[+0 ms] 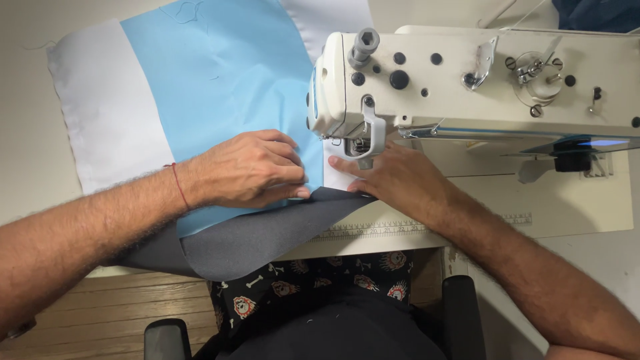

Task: Preparing and aligning fabric pieces for sewing, including folding edges and trimming with scissors

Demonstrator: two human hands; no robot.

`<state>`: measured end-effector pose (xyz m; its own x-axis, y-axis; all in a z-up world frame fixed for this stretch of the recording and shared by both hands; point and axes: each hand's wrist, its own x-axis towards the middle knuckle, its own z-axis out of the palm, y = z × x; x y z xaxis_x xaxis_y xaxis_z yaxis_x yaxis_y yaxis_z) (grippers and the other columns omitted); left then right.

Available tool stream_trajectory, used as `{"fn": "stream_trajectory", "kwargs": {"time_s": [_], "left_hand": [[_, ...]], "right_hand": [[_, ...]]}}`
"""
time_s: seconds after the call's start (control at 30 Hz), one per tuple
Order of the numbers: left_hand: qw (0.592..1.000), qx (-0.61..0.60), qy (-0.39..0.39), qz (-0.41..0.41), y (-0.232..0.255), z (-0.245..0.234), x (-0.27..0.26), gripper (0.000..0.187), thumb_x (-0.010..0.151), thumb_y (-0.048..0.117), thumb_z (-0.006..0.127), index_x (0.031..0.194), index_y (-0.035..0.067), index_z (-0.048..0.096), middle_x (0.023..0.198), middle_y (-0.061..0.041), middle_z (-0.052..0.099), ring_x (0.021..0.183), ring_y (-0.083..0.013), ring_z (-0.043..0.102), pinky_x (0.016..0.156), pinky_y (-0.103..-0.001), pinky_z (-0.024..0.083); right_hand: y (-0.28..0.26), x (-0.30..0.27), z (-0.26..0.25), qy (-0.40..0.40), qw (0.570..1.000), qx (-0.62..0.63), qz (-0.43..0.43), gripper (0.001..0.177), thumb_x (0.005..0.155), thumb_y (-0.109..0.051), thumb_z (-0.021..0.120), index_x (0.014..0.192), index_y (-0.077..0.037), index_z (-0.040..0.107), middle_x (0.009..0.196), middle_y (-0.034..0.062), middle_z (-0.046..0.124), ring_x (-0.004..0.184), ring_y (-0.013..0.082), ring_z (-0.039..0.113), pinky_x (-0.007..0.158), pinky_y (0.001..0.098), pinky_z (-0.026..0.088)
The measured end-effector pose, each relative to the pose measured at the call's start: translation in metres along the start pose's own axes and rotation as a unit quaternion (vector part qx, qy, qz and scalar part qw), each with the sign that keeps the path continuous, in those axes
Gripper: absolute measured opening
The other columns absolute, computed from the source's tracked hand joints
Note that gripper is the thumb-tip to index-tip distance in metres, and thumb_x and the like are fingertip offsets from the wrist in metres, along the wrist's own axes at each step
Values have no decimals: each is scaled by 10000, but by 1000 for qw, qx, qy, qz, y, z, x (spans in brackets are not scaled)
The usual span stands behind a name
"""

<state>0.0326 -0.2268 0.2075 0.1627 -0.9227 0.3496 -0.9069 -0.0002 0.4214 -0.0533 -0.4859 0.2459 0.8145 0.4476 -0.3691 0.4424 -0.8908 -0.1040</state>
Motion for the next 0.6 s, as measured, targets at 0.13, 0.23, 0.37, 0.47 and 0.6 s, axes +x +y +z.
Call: {"fn": "stream_trajectory", "kwargs": {"time_s": [0.13, 0.23, 0.37, 0.47, 0.6], "left_hand": [[998, -36, 31, -46, -3, 11, -9, 229, 995, 298, 690, 844, 129, 657, 687, -43, 722, 813, -204, 739, 964, -392, 570], [981, -40, 60, -181, -2, 16, -1, 215, 948, 290, 753, 1013, 128, 627, 672, -50, 712, 767, -279, 730, 801, -455, 596], [953, -44, 6, -298, 2, 17, 14, 389, 830, 384, 847, 1045, 137, 637, 633, -3, 679, 738, -272, 722, 739, -444, 592], [944, 37, -32, -327, 2, 15, 16, 529, 773, 481, 896, 1053, 120, 629, 679, -74, 683, 822, -336, 717, 926, -463, 502], [931, 228, -66, -276, -4, 16, 14, 968, 615, 726, 870, 1237, 71, 523, 1007, -137, 599, 1095, -361, 568, 1047, -529, 308]], "right_hand": [[2, -3, 2, -13, 998, -64, -9, 549, 1022, -535, 459, 1533, -342, 506, 745, 165, 731, 817, 349, 749, 752, 432, 639], [2, -1, 4, 3, 998, -66, -9, 541, 994, -535, 508, 1496, -339, 549, 720, 173, 738, 796, 376, 750, 728, 475, 644], [3, -1, 10, 5, 997, -71, -3, 514, 1003, -546, 497, 1451, -319, 605, 686, 167, 741, 786, 376, 755, 732, 455, 636], [9, -1, 24, 15, 997, -76, 3, 554, 973, -573, 520, 1497, -394, 543, 689, 146, 738, 801, 381, 752, 748, 468, 632], [9, -5, 26, 20, 996, -81, 11, 613, 946, -571, 547, 1540, -440, 465, 733, 137, 744, 833, 368, 748, 783, 463, 623]]}}
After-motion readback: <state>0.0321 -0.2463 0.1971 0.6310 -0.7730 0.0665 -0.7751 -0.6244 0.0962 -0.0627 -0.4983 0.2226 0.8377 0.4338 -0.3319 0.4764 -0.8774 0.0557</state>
